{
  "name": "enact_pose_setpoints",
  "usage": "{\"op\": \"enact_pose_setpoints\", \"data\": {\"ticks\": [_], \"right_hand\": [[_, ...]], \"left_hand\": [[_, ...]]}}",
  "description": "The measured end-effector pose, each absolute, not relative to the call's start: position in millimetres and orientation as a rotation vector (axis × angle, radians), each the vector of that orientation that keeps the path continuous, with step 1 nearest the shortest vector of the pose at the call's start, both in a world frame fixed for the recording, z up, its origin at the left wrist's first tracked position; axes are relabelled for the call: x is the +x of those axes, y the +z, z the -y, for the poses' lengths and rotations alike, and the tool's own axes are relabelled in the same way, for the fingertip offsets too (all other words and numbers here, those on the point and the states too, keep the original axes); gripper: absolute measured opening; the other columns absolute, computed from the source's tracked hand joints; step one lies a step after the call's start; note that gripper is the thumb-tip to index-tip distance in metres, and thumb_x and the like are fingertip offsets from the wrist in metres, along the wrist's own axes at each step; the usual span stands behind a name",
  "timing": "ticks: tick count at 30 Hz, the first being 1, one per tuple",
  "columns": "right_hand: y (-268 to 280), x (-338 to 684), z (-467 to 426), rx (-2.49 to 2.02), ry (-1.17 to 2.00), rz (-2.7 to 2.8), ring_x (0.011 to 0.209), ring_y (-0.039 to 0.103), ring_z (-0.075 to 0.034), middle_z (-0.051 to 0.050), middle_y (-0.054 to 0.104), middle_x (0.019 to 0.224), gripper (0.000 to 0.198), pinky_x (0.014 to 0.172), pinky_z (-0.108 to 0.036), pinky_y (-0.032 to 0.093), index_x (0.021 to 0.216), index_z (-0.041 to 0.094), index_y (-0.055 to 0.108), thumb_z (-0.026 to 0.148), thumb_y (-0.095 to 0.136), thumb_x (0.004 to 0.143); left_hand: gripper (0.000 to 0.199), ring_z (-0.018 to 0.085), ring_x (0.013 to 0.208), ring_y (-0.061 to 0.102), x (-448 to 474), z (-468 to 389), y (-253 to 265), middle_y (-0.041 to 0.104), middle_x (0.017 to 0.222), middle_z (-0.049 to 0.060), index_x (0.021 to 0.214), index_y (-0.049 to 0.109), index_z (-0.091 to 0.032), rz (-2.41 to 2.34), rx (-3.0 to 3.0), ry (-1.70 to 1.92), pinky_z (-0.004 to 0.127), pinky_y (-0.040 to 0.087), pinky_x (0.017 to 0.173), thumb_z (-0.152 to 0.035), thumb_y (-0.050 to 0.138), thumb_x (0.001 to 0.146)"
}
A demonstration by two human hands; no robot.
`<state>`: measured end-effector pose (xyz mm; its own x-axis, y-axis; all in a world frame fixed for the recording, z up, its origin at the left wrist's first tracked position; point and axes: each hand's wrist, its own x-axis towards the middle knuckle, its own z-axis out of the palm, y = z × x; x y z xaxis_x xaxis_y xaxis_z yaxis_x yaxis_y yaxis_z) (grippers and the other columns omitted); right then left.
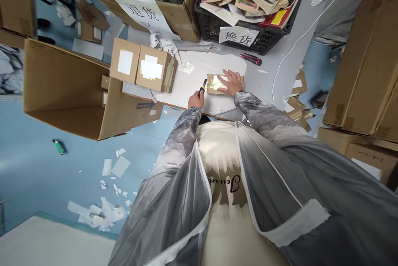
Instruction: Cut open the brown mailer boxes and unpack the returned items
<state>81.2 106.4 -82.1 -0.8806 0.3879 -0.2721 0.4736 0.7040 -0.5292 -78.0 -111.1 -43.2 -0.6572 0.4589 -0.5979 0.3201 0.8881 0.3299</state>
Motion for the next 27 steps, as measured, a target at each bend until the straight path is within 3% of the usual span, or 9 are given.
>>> {"op": "enact_pose_setpoints", "data": {"ticks": [5,11,14,23,27], "right_hand": [[-81.1,81.9,-105.7,0.667,-0.904,-2.747,0.191,0.028,-0.058,-0.022,0.033,0.208,0.098,0.151,-0.090,0.019,0.195,0.027,0.057,0.061,0.093,0.111],[-101.3,84.2,-100.4,0.595,-0.692,-2.788,0.195,0.013,-0.059,-0.018,0.015,0.213,0.116,0.149,-0.092,0.018,0.206,0.029,0.034,0.075,0.085,0.112],[-110.1,84.8,-98.5,0.597,-0.671,-2.810,0.195,0.012,-0.058,-0.017,0.013,0.214,0.118,0.149,-0.093,0.018,0.207,0.029,0.031,0.077,0.083,0.113],[-114.4,85.5,-94.2,0.683,-0.761,-2.825,0.191,0.023,-0.058,-0.017,0.025,0.212,0.099,0.148,-0.091,0.020,0.201,0.030,0.049,0.072,0.080,0.117],[-112.5,84.8,-98.9,0.683,-0.779,-2.840,0.185,0.032,-0.058,-0.017,0.035,0.208,0.094,0.147,-0.088,0.024,0.198,0.031,0.054,0.071,0.081,0.117]], "left_hand": [[0.047,0.046,0.135,0.081,-77.9,101.9,-37.5,0.090,0.138,0.024,0.133,0.083,-0.020,-2.368,0.572,0.182,0.045,0.057,0.108,-0.049,0.046,0.134],[0.048,0.041,0.136,0.083,-70.4,102.2,-17.6,0.091,0.139,0.022,0.144,0.082,-0.021,-2.371,0.651,-0.037,0.042,0.059,0.109,-0.048,0.042,0.135],[0.051,0.042,0.132,0.085,-59.6,111.8,-4.8,0.090,0.139,0.024,0.147,0.080,-0.021,-2.366,0.647,-0.138,0.043,0.060,0.105,-0.051,0.041,0.134],[0.051,0.044,0.130,0.087,-38.9,138.3,2.7,0.089,0.138,0.028,0.148,0.079,-0.020,-2.309,0.682,-0.243,0.047,0.063,0.105,-0.053,0.044,0.133],[0.044,0.043,0.132,0.087,-52.6,146.8,-8.6,0.091,0.132,0.025,0.136,0.082,-0.022,-2.277,0.693,-0.150,0.045,0.064,0.106,-0.054,0.051,0.132]]}}
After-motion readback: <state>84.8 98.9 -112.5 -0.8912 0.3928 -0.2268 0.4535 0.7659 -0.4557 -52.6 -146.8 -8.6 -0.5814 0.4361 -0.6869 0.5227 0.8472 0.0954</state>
